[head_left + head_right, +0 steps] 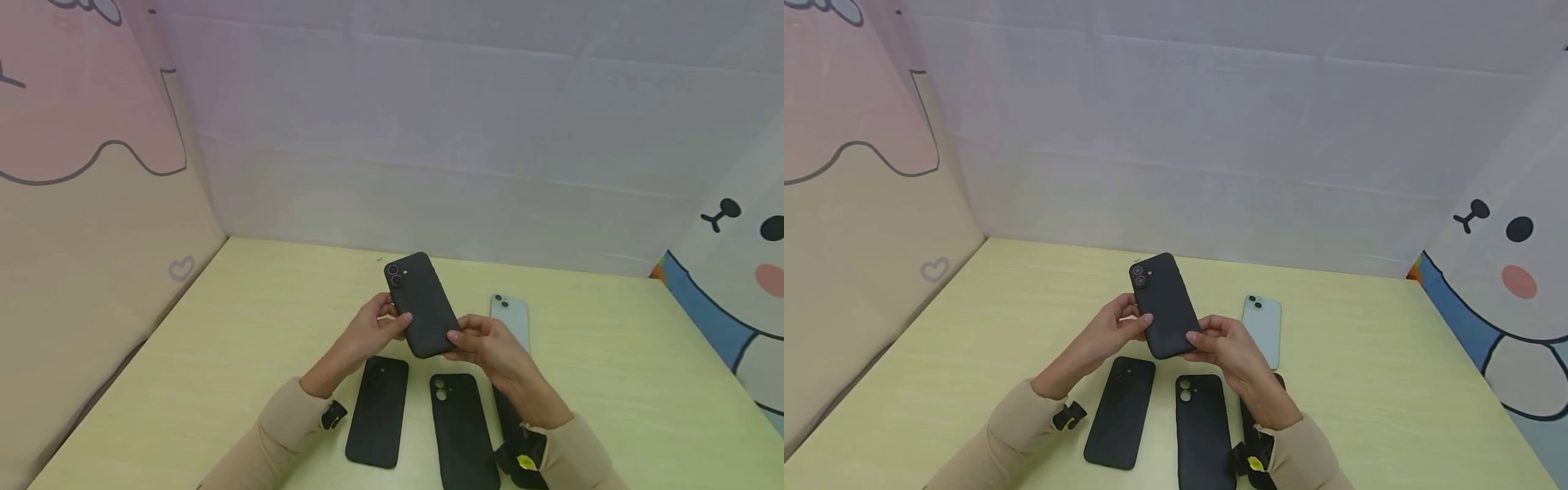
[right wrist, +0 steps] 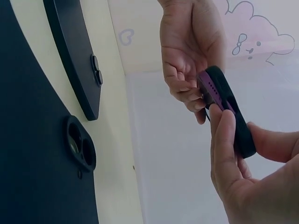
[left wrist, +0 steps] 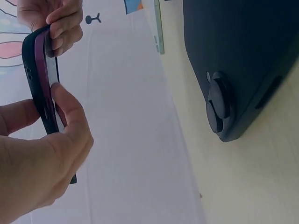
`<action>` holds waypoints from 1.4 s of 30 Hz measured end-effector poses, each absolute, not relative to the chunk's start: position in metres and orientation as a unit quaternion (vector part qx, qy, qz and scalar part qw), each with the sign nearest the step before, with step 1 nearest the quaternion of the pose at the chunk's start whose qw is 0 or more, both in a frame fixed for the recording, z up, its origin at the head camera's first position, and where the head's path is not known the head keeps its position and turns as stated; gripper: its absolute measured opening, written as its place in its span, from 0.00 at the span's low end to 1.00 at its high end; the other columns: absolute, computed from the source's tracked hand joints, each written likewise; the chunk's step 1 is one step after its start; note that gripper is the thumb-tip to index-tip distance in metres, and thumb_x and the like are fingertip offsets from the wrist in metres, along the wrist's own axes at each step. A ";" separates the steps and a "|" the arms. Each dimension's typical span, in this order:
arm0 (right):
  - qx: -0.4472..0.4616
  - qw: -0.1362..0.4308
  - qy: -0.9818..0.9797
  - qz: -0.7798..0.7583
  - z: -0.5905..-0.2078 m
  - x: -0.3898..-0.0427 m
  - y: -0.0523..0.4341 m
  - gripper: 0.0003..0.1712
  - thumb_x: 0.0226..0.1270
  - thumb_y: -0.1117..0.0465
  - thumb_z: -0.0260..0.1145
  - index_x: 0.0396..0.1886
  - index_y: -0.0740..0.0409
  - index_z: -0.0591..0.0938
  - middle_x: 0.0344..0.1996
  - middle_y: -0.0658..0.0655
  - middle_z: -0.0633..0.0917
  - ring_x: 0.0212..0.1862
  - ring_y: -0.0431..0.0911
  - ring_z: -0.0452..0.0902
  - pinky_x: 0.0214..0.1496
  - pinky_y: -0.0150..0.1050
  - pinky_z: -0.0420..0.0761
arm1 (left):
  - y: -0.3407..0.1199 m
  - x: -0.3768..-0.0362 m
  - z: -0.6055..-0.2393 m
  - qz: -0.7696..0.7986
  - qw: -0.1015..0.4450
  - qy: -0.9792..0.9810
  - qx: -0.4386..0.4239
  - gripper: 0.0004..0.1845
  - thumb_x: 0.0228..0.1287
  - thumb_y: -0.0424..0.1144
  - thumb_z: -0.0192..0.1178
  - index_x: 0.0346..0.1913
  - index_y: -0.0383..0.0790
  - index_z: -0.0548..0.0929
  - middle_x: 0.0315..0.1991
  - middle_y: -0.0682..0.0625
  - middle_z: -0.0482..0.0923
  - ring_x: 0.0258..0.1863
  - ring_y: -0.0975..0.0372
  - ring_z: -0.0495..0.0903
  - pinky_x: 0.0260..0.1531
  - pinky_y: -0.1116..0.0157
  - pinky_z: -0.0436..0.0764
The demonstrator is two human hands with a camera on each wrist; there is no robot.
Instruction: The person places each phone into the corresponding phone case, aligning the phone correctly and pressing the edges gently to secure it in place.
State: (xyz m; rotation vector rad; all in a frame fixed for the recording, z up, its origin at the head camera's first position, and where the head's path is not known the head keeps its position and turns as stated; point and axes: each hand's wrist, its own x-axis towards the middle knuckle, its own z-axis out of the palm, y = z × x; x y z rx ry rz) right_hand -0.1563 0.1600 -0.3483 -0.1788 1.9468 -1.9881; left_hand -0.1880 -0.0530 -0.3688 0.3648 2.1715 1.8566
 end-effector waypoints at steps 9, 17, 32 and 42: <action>-0.030 0.147 0.687 -0.711 -0.350 -0.156 0.155 0.07 0.65 0.69 0.55 0.39 0.70 0.69 0.32 0.53 0.76 0.35 0.41 0.80 0.45 0.36 0.80 | -0.046 -0.180 -0.365 0.626 0.169 0.744 0.163 0.27 0.64 0.36 0.56 0.61 0.31 0.60 0.36 0.37 0.78 0.32 0.53 0.84 0.38 0.61 0.82; -0.049 0.166 0.673 -0.719 -0.349 -0.157 0.154 0.05 0.65 0.67 0.57 0.36 0.63 0.70 0.32 0.53 0.76 0.34 0.42 0.81 0.44 0.38 0.81 | -0.046 -0.179 -0.367 0.626 0.164 0.748 0.150 0.24 0.65 0.32 0.54 0.60 0.29 0.61 0.36 0.36 0.79 0.31 0.54 0.83 0.37 0.59 0.81; -0.093 0.175 0.720 -0.665 -0.352 -0.160 0.158 0.19 0.67 0.63 0.56 0.51 0.72 0.65 0.37 0.53 0.82 0.38 0.41 0.80 0.40 0.41 0.80 | -0.045 -0.173 -0.364 0.599 0.155 0.770 0.159 0.22 0.63 0.29 0.55 0.59 0.29 0.64 0.29 0.40 0.77 0.27 0.59 0.81 0.31 0.65 0.78; -0.074 0.165 0.710 -0.681 -0.353 -0.160 0.159 0.14 0.67 0.66 0.55 0.47 0.72 0.66 0.31 0.49 0.83 0.33 0.40 0.79 0.41 0.38 0.77 | -0.047 -0.174 -0.363 0.600 0.166 0.761 0.183 0.26 0.63 0.34 0.57 0.61 0.33 0.63 0.33 0.41 0.78 0.31 0.55 0.80 0.34 0.62 0.78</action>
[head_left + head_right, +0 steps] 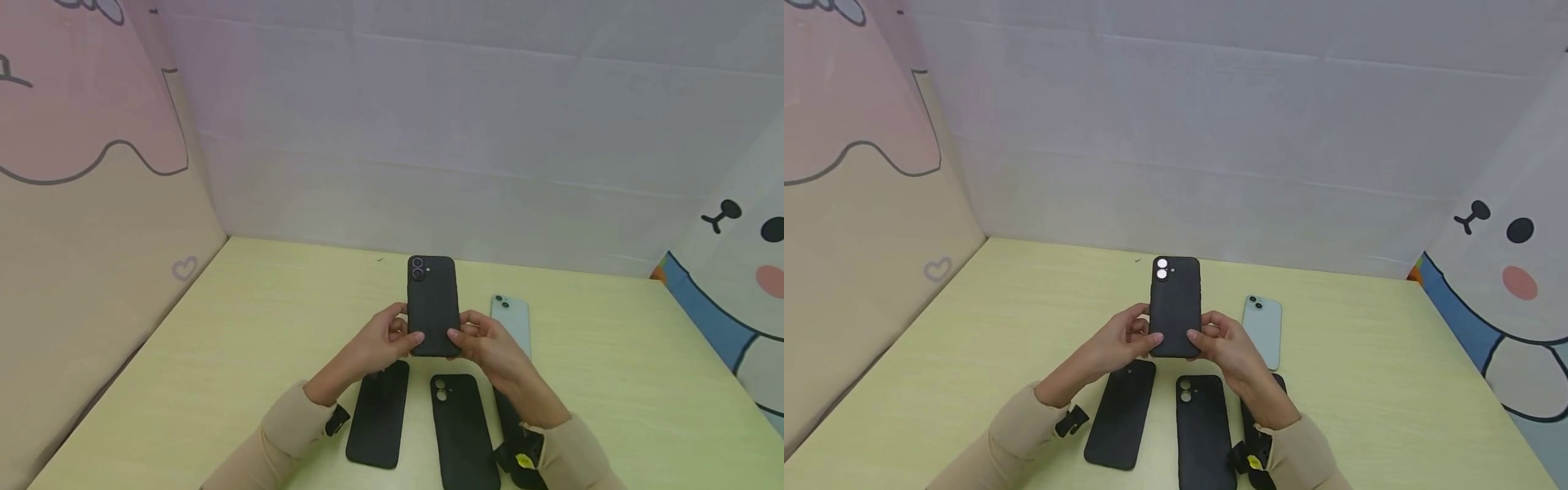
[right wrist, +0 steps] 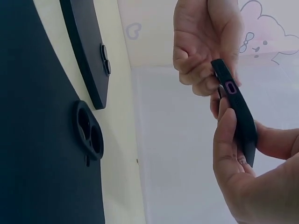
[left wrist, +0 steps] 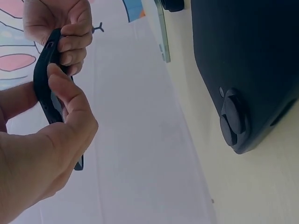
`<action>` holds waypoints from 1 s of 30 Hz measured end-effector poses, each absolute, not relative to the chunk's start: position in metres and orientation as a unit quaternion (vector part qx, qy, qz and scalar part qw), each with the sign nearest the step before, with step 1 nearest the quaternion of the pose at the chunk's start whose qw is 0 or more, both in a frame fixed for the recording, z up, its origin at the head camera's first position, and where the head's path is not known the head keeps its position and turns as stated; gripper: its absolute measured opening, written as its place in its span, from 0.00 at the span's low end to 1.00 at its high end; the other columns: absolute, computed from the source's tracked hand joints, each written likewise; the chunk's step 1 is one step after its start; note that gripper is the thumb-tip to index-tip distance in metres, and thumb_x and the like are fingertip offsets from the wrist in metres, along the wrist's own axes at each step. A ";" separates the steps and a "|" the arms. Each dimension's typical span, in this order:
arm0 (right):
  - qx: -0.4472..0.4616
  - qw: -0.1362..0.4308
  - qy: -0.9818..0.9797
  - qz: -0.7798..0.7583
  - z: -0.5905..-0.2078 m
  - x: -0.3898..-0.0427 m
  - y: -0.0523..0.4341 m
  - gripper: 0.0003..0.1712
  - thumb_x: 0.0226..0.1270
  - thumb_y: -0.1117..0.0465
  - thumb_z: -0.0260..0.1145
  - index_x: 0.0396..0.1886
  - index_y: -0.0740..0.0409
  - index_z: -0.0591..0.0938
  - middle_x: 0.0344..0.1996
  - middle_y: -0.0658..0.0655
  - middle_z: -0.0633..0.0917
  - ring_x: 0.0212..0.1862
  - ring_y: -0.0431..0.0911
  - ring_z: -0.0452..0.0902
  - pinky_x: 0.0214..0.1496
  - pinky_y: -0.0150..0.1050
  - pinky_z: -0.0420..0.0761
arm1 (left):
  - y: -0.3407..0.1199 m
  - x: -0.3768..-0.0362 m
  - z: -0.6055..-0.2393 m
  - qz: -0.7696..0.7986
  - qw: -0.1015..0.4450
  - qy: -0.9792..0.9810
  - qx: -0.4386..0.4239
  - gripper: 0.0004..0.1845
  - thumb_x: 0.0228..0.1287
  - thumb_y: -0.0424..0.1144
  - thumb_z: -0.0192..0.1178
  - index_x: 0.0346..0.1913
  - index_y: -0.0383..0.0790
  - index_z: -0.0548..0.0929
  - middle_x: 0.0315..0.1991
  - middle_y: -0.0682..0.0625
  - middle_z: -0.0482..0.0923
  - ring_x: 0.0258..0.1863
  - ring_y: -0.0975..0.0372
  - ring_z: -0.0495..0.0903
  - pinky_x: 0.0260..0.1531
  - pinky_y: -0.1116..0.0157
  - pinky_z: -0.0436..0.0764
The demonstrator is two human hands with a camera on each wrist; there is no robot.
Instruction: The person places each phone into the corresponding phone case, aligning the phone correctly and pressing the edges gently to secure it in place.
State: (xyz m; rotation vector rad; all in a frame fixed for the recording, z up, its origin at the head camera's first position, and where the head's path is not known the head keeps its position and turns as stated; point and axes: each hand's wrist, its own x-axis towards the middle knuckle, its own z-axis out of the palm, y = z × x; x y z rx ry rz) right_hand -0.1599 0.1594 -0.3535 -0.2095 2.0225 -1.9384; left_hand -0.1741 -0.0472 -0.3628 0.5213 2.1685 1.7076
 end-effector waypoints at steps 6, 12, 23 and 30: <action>-0.054 0.159 0.696 -0.698 -0.353 -0.159 0.158 0.11 0.66 0.63 0.57 0.44 0.65 0.70 0.30 0.47 0.84 0.32 0.40 0.80 0.41 0.38 0.78 | -0.047 -0.174 -0.363 0.622 0.176 0.742 0.176 0.27 0.61 0.33 0.58 0.62 0.32 0.63 0.37 0.39 0.78 0.37 0.52 0.83 0.38 0.60 0.80; -0.055 0.163 0.689 -0.704 -0.351 -0.160 0.158 0.10 0.66 0.61 0.57 0.41 0.63 0.71 0.29 0.47 0.81 0.33 0.39 0.79 0.42 0.38 0.78 | -0.048 -0.175 -0.362 0.619 0.164 0.748 0.174 0.25 0.60 0.30 0.59 0.60 0.32 0.67 0.32 0.40 0.80 0.34 0.47 0.82 0.35 0.59 0.79; -0.019 0.109 0.680 -0.725 -0.349 -0.166 0.170 0.13 0.68 0.55 0.56 0.43 0.60 0.71 0.30 0.46 0.80 0.35 0.40 0.78 0.43 0.35 0.78 | -0.059 -0.177 -0.355 0.596 0.213 0.745 0.212 0.27 0.61 0.28 0.56 0.63 0.31 0.64 0.27 0.48 0.73 0.27 0.61 0.74 0.30 0.67 0.73; -0.009 0.074 0.677 -0.732 -0.349 -0.166 0.173 0.07 0.68 0.59 0.56 0.35 0.59 0.71 0.27 0.47 0.79 0.31 0.41 0.77 0.41 0.34 0.78 | -0.063 -0.181 -0.356 0.574 0.234 0.745 0.248 0.24 0.63 0.31 0.55 0.62 0.32 0.66 0.27 0.49 0.71 0.28 0.62 0.71 0.32 0.65 0.73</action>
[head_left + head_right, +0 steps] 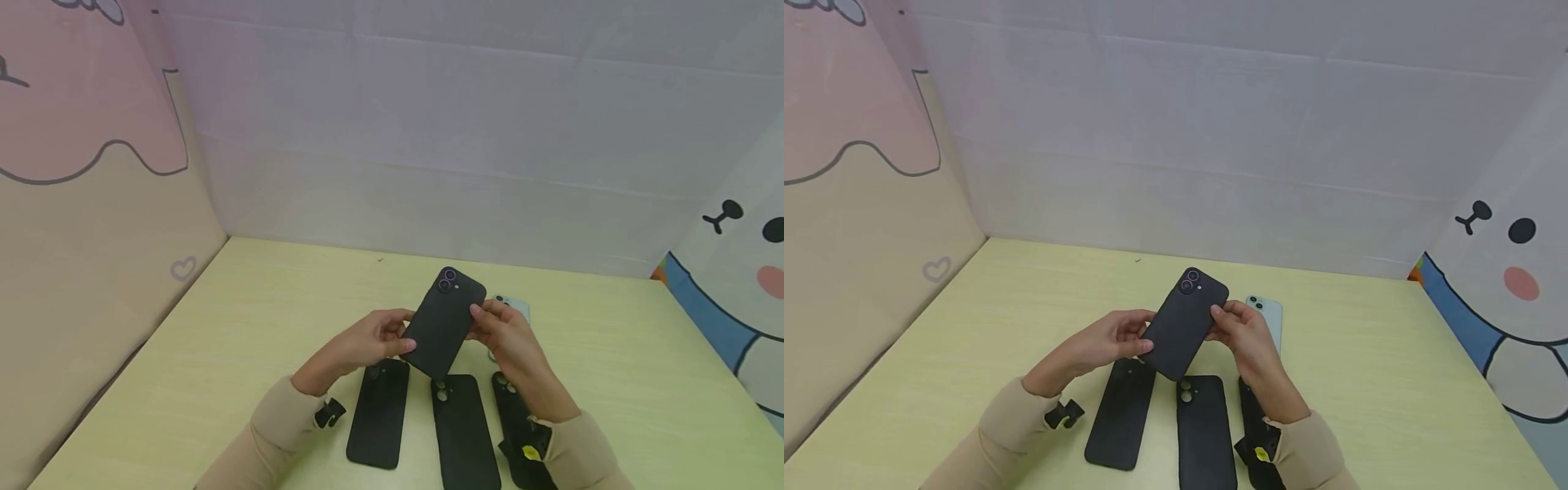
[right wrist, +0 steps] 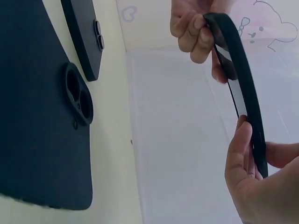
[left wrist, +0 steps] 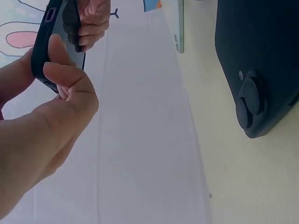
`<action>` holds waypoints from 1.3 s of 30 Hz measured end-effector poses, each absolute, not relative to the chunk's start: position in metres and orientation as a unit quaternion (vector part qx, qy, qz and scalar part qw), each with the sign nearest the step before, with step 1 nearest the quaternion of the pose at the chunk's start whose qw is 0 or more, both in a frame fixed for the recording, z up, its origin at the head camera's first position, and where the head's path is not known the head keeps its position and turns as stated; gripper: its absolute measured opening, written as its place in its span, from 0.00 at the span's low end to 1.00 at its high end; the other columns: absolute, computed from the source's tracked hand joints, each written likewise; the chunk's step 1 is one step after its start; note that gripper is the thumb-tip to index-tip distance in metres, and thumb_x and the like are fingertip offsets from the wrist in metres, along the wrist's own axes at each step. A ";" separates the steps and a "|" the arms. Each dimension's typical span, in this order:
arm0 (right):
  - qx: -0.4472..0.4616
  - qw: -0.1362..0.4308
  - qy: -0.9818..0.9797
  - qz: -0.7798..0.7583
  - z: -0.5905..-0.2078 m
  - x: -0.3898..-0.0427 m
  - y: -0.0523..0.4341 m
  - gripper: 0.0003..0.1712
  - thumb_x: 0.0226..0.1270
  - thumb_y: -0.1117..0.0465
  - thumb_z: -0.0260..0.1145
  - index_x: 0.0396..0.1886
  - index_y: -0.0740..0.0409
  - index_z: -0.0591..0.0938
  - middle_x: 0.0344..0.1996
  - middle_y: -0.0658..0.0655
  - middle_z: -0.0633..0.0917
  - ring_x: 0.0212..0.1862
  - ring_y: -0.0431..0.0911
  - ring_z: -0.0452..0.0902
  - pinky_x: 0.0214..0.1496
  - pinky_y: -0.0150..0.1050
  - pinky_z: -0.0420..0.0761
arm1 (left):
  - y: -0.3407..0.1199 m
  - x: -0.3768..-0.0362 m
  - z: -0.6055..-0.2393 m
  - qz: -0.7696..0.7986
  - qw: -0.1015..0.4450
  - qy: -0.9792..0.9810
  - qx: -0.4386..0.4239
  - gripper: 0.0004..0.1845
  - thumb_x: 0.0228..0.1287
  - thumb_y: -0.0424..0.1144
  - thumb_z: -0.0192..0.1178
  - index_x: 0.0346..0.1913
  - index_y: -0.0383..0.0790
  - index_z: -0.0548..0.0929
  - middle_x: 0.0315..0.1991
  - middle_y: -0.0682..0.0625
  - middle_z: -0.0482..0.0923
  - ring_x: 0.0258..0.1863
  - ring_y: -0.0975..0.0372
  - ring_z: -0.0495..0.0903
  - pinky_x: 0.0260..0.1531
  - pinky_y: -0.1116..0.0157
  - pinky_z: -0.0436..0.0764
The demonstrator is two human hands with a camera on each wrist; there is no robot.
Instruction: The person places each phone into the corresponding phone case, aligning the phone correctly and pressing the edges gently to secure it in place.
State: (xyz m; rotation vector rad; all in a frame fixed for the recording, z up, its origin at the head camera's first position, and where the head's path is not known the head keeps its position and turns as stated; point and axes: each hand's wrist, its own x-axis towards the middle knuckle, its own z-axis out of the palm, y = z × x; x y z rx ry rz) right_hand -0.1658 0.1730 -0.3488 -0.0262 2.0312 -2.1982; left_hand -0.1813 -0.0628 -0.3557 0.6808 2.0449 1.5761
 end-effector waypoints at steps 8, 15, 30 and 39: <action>0.050 0.031 0.646 -0.761 -0.346 -0.161 0.168 0.05 0.68 0.62 0.55 0.34 0.60 0.71 0.28 0.48 0.76 0.31 0.40 0.77 0.40 0.34 0.78 | -0.059 -0.182 -0.360 0.604 0.225 0.741 0.188 0.20 0.63 0.38 0.57 0.56 0.34 0.71 0.38 0.43 0.79 0.37 0.56 0.78 0.45 0.59 0.77; 0.086 0.014 0.588 -0.804 -0.345 -0.160 0.162 0.08 0.67 0.65 0.56 0.28 0.57 0.67 0.26 0.49 0.77 0.30 0.40 0.80 0.42 0.34 0.80 | -0.046 -0.175 -0.366 0.652 0.213 0.714 0.141 0.34 0.55 0.35 0.64 0.62 0.34 0.59 0.46 0.36 0.76 0.40 0.55 0.82 0.45 0.58 0.78; 0.008 0.076 0.646 -0.759 -0.343 -0.167 0.177 0.12 0.67 0.53 0.56 0.38 0.57 0.75 0.25 0.48 0.84 0.30 0.40 0.82 0.40 0.35 0.81 | -0.054 -0.176 -0.356 0.636 0.194 0.735 0.132 0.41 0.49 0.25 0.66 0.66 0.40 0.57 0.54 0.35 0.67 0.42 0.53 0.81 0.41 0.59 0.80; 0.000 0.093 0.650 -0.754 -0.347 -0.169 0.182 0.15 0.69 0.52 0.54 0.37 0.59 0.77 0.24 0.50 0.84 0.28 0.41 0.83 0.36 0.33 0.81 | -0.065 -0.183 -0.357 0.617 0.217 0.741 0.153 0.42 0.51 0.24 0.64 0.68 0.41 0.55 0.54 0.34 0.68 0.47 0.51 0.78 0.42 0.59 0.80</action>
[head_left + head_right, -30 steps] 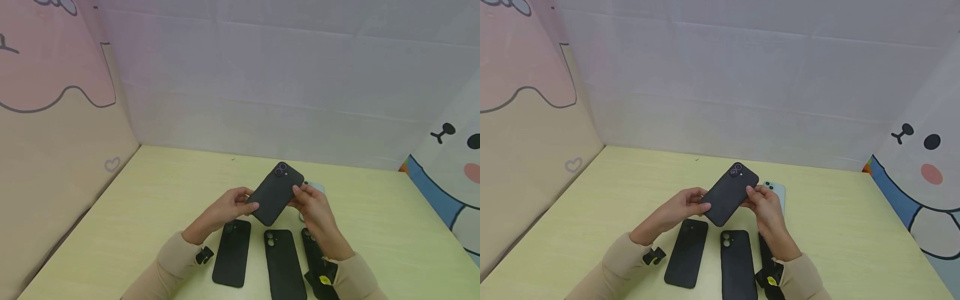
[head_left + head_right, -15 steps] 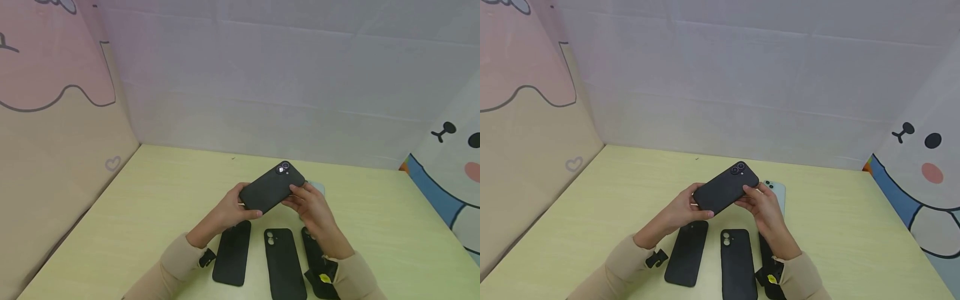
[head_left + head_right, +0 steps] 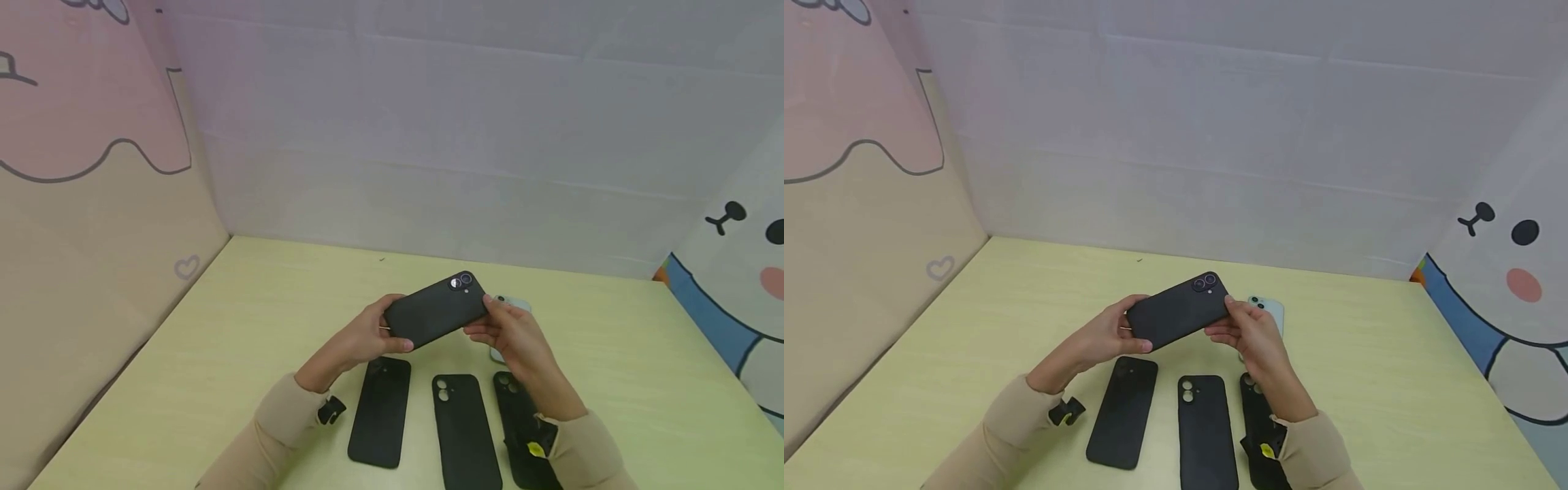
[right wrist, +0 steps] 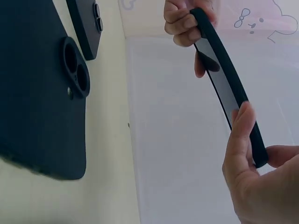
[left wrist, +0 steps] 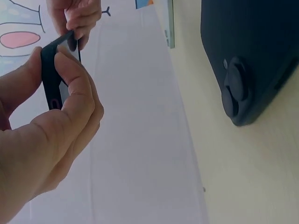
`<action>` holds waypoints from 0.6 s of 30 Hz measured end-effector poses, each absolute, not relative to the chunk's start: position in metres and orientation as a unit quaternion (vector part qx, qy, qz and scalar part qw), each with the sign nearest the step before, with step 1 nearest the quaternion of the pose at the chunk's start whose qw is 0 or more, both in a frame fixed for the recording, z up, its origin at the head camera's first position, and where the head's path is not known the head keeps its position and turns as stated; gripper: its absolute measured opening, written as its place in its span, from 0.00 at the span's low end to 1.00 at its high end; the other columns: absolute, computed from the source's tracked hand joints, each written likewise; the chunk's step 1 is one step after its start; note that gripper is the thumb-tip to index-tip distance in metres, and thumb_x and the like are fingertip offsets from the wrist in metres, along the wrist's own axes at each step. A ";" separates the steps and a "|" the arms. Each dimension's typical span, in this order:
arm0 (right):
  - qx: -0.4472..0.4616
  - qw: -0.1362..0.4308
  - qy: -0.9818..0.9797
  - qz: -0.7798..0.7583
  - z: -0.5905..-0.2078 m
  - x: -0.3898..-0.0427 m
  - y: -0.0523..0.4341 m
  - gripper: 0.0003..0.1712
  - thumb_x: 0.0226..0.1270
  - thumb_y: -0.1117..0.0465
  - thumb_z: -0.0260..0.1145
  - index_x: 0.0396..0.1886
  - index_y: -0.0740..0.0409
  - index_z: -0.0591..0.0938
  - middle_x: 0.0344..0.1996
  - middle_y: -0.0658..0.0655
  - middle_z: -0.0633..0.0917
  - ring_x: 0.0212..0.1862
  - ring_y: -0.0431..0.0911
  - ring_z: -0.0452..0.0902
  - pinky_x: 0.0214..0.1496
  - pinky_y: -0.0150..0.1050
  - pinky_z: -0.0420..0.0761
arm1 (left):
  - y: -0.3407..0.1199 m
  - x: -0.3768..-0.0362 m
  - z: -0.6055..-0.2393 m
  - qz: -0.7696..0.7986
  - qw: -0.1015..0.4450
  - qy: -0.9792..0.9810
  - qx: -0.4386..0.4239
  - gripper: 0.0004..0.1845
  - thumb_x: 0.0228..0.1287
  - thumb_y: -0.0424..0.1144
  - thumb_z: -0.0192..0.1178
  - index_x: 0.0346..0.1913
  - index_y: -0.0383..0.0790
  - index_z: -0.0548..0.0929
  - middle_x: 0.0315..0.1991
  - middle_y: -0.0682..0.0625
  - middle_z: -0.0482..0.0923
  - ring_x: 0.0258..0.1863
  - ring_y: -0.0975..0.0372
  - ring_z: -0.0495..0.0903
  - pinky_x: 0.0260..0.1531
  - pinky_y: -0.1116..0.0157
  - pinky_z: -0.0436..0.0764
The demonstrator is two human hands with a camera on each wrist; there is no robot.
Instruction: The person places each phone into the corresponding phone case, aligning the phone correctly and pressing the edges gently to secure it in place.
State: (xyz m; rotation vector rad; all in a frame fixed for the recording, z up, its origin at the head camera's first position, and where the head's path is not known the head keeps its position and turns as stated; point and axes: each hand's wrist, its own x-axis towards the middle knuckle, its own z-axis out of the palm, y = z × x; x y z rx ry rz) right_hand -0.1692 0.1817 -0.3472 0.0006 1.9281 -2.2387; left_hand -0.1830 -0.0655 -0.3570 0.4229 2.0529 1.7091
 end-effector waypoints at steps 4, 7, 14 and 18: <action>-0.013 0.084 0.681 -0.728 -0.350 -0.169 0.182 0.19 0.72 0.52 0.49 0.43 0.65 0.73 0.24 0.49 0.83 0.28 0.40 0.82 0.37 0.33 0.81 | -0.070 -0.187 -0.356 0.607 0.235 0.741 0.166 0.41 0.53 0.25 0.63 0.68 0.42 0.55 0.55 0.34 0.66 0.47 0.52 0.78 0.42 0.60 0.80; -0.011 0.081 0.695 -0.714 -0.352 -0.168 0.181 0.20 0.72 0.52 0.48 0.44 0.67 0.72 0.24 0.48 0.83 0.29 0.39 0.82 0.37 0.32 0.81 | -0.072 -0.188 -0.355 0.605 0.245 0.738 0.171 0.41 0.54 0.26 0.63 0.68 0.42 0.54 0.55 0.33 0.65 0.47 0.52 0.78 0.44 0.59 0.79; 0.008 0.089 0.668 -0.738 -0.354 -0.169 0.180 0.17 0.71 0.53 0.50 0.41 0.64 0.73 0.24 0.48 0.83 0.29 0.40 0.82 0.40 0.33 0.80 | -0.072 -0.191 -0.356 0.612 0.242 0.738 0.151 0.45 0.49 0.26 0.66 0.68 0.40 0.51 0.55 0.34 0.66 0.46 0.53 0.79 0.43 0.61 0.79; 0.012 0.091 0.679 -0.728 -0.356 -0.170 0.180 0.18 0.70 0.54 0.52 0.44 0.66 0.74 0.26 0.48 0.84 0.31 0.40 0.82 0.41 0.34 0.80 | -0.069 -0.192 -0.360 0.584 0.210 0.771 0.141 0.48 0.45 0.28 0.69 0.68 0.38 0.51 0.52 0.35 0.72 0.41 0.55 0.81 0.39 0.64 0.79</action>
